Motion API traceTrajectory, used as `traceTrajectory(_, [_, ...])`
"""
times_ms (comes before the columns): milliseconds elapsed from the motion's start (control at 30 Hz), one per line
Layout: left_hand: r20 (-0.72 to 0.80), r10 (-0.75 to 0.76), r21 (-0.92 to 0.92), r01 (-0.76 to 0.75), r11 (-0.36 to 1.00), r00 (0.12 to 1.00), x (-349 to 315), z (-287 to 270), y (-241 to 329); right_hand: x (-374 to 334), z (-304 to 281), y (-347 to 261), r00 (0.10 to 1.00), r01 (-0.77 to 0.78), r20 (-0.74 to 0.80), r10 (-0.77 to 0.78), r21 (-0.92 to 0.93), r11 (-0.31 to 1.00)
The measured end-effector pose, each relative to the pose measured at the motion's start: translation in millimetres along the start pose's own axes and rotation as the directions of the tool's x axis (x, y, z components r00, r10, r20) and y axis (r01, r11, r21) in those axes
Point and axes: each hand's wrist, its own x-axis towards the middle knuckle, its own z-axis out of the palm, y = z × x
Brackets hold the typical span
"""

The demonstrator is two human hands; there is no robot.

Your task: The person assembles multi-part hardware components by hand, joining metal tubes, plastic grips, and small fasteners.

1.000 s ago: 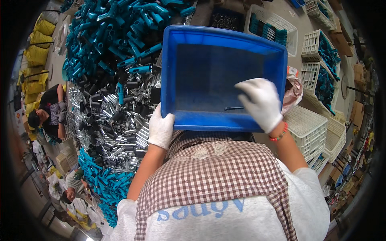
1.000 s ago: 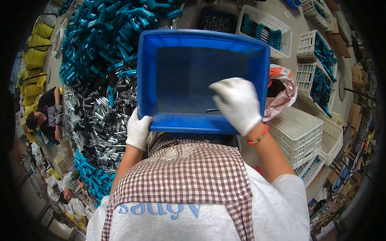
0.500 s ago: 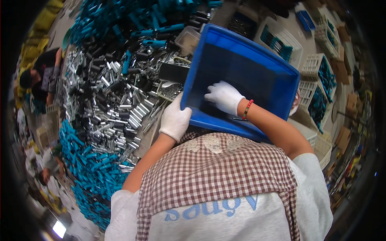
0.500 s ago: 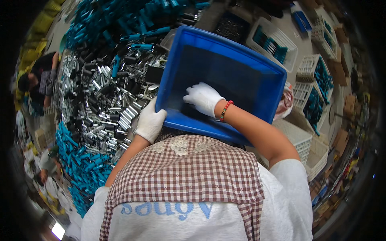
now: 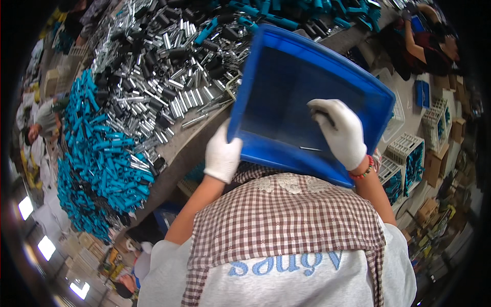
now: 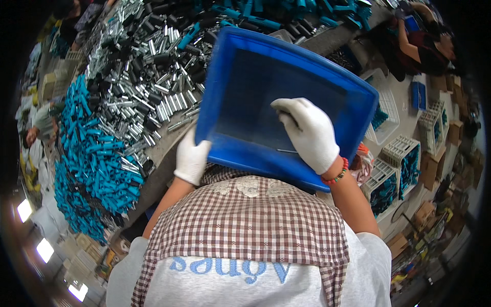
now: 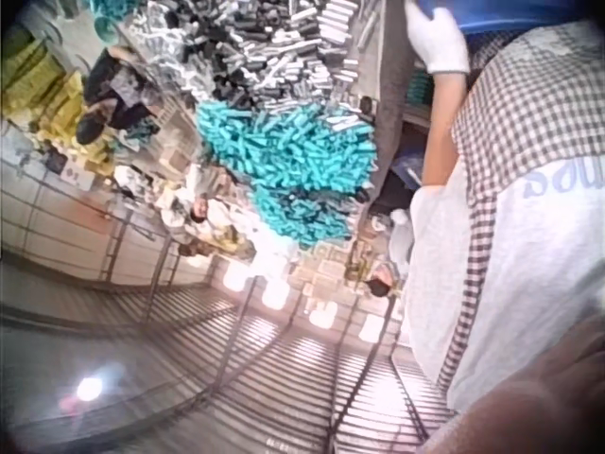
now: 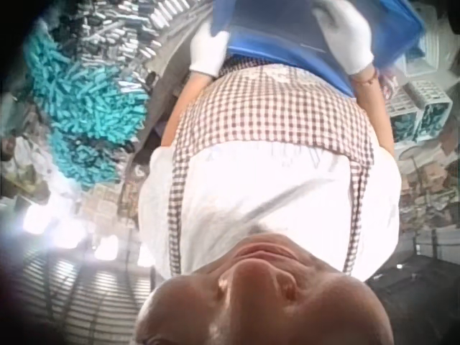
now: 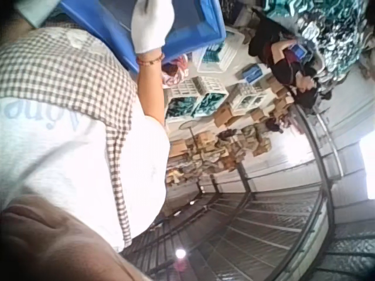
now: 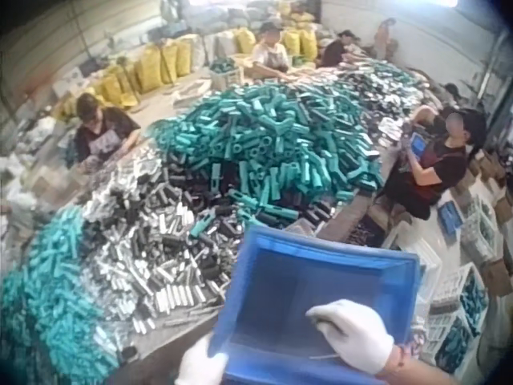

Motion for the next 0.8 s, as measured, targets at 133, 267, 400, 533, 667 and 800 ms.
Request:
traceTrajectory(133, [-0.277, -0.077, -0.032, 0.071, 0.997, 0.958, -17, -54, -37, 17, -6, -26, 0.983, -0.007, -0.174, 0.062, 0.297, 0.955])
traceTrajectory(267, [-0.487, -0.224, -0.337, 0.056, 0.940, 0.844, -36, -117, -76, 36, 14, -29, 0.951, -0.215, -0.074, 0.300, 0.537, 0.815])
traceTrajectory(400, [-0.644, -0.309, -0.399, 0.037, 0.916, 0.700, -55, -174, -102, 38, 83, 12, 0.827, -0.560, 0.333, 0.453, 0.554, 0.616])
traceTrajectory(533, [-0.662, -0.399, -0.517, -0.002, 0.856, 0.635, -58, -210, -127, 8, 190, 58, 0.503, -0.841, 0.696, 0.513, 0.530, 0.106])
traceTrajectory(667, [-0.683, -0.425, -0.507, 0.033, 0.861, 0.594, -55, -230, -146, -19, 281, 87, 0.333, -0.860, 0.794, 0.509, 0.477, -0.182])
traceTrajectory(800, [-0.646, -0.456, -0.519, 0.086, 0.850, 0.611, -46, -246, -155, -8, 325, 89, 0.316, -0.732, 0.681, 0.660, 0.617, -0.287])
